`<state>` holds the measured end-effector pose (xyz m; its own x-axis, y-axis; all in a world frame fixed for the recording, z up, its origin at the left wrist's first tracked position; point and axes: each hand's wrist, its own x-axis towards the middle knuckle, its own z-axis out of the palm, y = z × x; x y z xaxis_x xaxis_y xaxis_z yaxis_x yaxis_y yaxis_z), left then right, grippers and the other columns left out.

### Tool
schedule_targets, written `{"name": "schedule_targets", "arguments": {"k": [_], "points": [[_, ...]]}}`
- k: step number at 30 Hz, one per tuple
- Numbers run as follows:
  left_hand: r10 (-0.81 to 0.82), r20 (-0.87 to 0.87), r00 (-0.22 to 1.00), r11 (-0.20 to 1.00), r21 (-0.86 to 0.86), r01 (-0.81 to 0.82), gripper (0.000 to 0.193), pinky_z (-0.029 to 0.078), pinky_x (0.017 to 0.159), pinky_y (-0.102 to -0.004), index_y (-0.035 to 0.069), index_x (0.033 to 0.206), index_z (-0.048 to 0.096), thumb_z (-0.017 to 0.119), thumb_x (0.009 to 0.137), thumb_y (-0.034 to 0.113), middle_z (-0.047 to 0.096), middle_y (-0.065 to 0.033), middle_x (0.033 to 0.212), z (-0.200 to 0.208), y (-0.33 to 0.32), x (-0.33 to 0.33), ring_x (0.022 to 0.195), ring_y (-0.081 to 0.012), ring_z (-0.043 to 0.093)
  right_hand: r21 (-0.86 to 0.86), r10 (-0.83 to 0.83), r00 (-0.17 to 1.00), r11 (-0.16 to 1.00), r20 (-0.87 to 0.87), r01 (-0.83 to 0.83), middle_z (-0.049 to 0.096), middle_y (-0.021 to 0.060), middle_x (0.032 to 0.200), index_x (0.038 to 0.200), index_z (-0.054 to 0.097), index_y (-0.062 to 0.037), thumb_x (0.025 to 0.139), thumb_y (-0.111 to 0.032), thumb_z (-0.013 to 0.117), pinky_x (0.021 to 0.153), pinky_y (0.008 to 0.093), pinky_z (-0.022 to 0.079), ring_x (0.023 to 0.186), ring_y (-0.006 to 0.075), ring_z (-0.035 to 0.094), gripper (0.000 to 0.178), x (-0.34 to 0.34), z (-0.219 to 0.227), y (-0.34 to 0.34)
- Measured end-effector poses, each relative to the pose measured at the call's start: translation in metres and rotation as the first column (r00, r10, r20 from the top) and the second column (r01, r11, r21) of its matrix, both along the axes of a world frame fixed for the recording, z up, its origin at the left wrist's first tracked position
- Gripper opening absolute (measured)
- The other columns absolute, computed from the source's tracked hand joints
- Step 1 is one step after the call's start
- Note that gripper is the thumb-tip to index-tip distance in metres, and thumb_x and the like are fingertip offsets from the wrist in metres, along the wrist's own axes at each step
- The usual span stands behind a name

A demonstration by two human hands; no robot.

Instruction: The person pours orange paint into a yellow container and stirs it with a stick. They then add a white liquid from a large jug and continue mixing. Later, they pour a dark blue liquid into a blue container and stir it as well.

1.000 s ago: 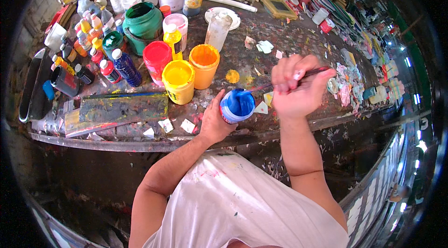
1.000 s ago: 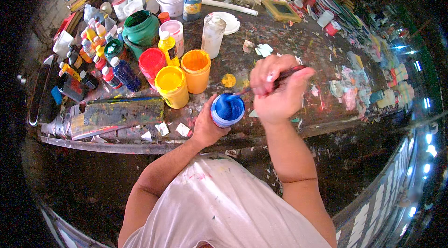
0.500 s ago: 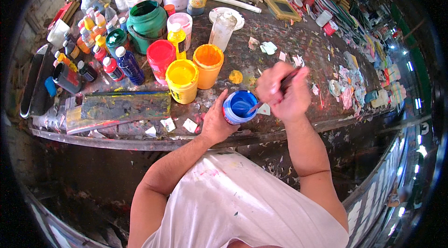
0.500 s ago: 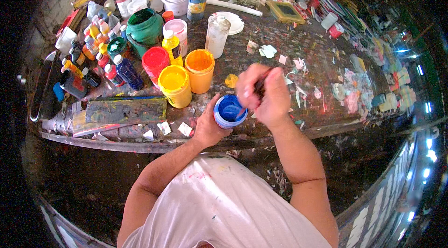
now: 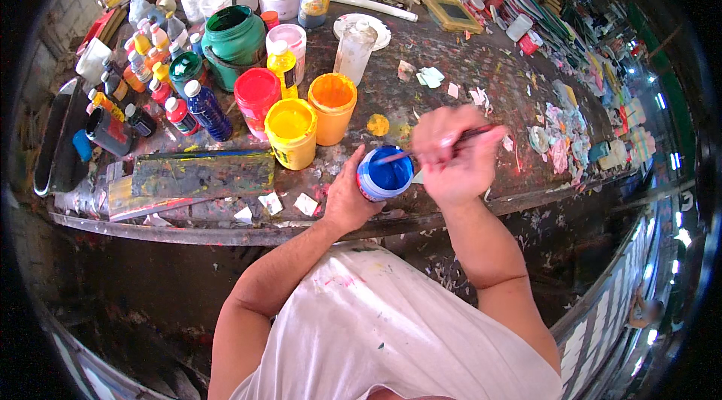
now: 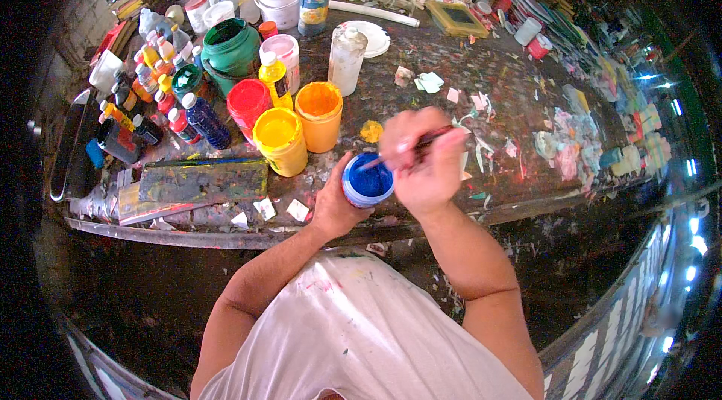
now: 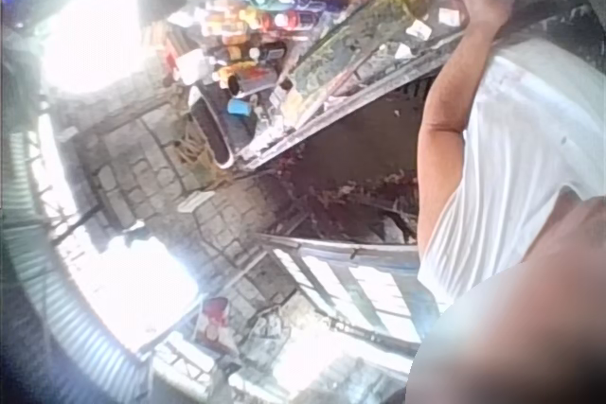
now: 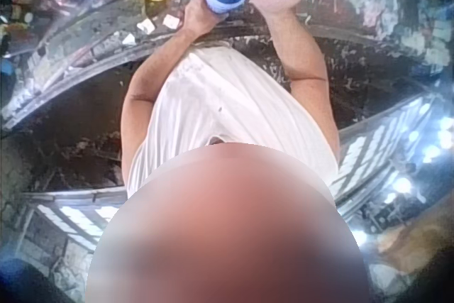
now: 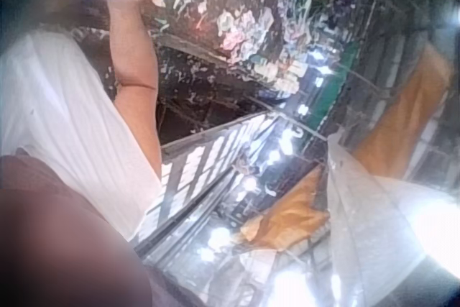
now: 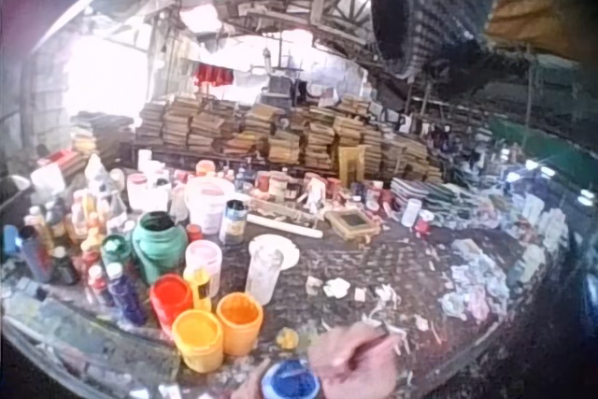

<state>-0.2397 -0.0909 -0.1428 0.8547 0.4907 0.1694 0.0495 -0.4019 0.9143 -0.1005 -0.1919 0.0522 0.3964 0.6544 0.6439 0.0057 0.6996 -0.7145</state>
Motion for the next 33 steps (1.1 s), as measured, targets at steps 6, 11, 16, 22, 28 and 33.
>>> {"name": "schedule_targets", "arguments": {"k": [6,11,16,22,28,33], "points": [[0.02,0.003,1.0,0.999,0.035,-0.02,0.128,0.055,0.119,-0.0518,0.008,0.175,0.028,0.102,0.07,0.016,0.062,-0.0249,0.155,-0.001,-0.001,0.0,0.143,-0.0446,0.063,-0.028,-0.119,0.991,0.993,-0.061,0.118,0.043,-0.0017,0.067,0.092,0.059,-0.0099,0.118,-0.071,0.038,0.054,0.0331,0.031,0.056,0.0127,0.036,0.069,0.004,-0.01,-0.005],[0.032,-0.027,0.999,0.998,0.047,-0.031,0.131,0.056,0.119,-0.0496,0.011,0.176,0.028,0.103,0.069,0.015,0.063,-0.0224,0.158,-0.001,-0.002,-0.001,0.143,-0.0408,0.065,-0.165,0.241,0.971,0.957,0.001,-0.237,0.042,-0.0021,0.067,0.093,0.059,-0.0105,0.118,-0.071,0.037,0.053,0.0317,0.031,0.056,0.0114,0.035,0.069,0.002,0.005,-0.006],[0.013,0.007,1.0,0.999,0.033,-0.014,0.127,0.054,0.119,-0.052,0.008,0.175,0.028,0.101,0.071,0.015,0.061,-0.0252,0.156,0.0,-0.002,-0.001,0.143,-0.0451,0.063,0.009,-0.027,1.0,1.0,-0.007,0.027,0.041,-0.0024,0.066,0.095,0.06,-0.0103,0.118,-0.072,0.036,0.053,0.0315,0.031,0.055,0.0116,0.035,0.07,-0.005,0.018,0.0],[0.003,0.018,1.0,0.998,0.055,-0.004,0.128,0.054,0.119,-0.051,0.007,0.175,0.028,0.102,0.071,0.016,0.061,-0.0253,0.157,-0.001,-0.002,-0.002,0.143,-0.0448,0.063,-0.192,0.27,0.962,0.943,-0.037,-0.272,0.042,-0.0006,0.064,0.093,0.063,-0.007,0.118,-0.069,0.04,0.053,0.0318,0.031,0.053,0.0132,0.035,0.07,-0.001,0.005,-0.001],[0.021,0.001,1.0,0.998,0.055,-0.021,0.129,0.055,0.119,-0.0512,0.006,0.175,0.028,0.102,0.071,0.017,0.062,-0.0253,0.156,-0.003,-0.001,0.0,0.142,-0.0444,0.064,-0.01,0.079,0.997,0.997,-0.008,-0.079,0.042,-0.0006,0.065,0.095,0.062,-0.0085,0.12,-0.067,0.037,0.054,0.0319,0.031,0.053,0.0132,0.034,0.068,0.008,0.006,-0.002],[0.024,0.018,1.0,0.999,0.039,-0.024,0.128,0.055,0.118,-0.0512,0.007,0.175,0.028,0.102,0.071,0.016,0.062,-0.0252,0.156,-0.001,-0.002,-0.001,0.141,-0.0443,0.065,-0.142,0.148,0.988,0.98,0.053,-0.139,0.04,-0.0025,0.064,0.093,0.06,-0.0088,0.117,-0.072,0.038,0.054,0.0332,0.03,0.057,0.013,0.037,0.071,0.003,0.005,-0.003]]}}
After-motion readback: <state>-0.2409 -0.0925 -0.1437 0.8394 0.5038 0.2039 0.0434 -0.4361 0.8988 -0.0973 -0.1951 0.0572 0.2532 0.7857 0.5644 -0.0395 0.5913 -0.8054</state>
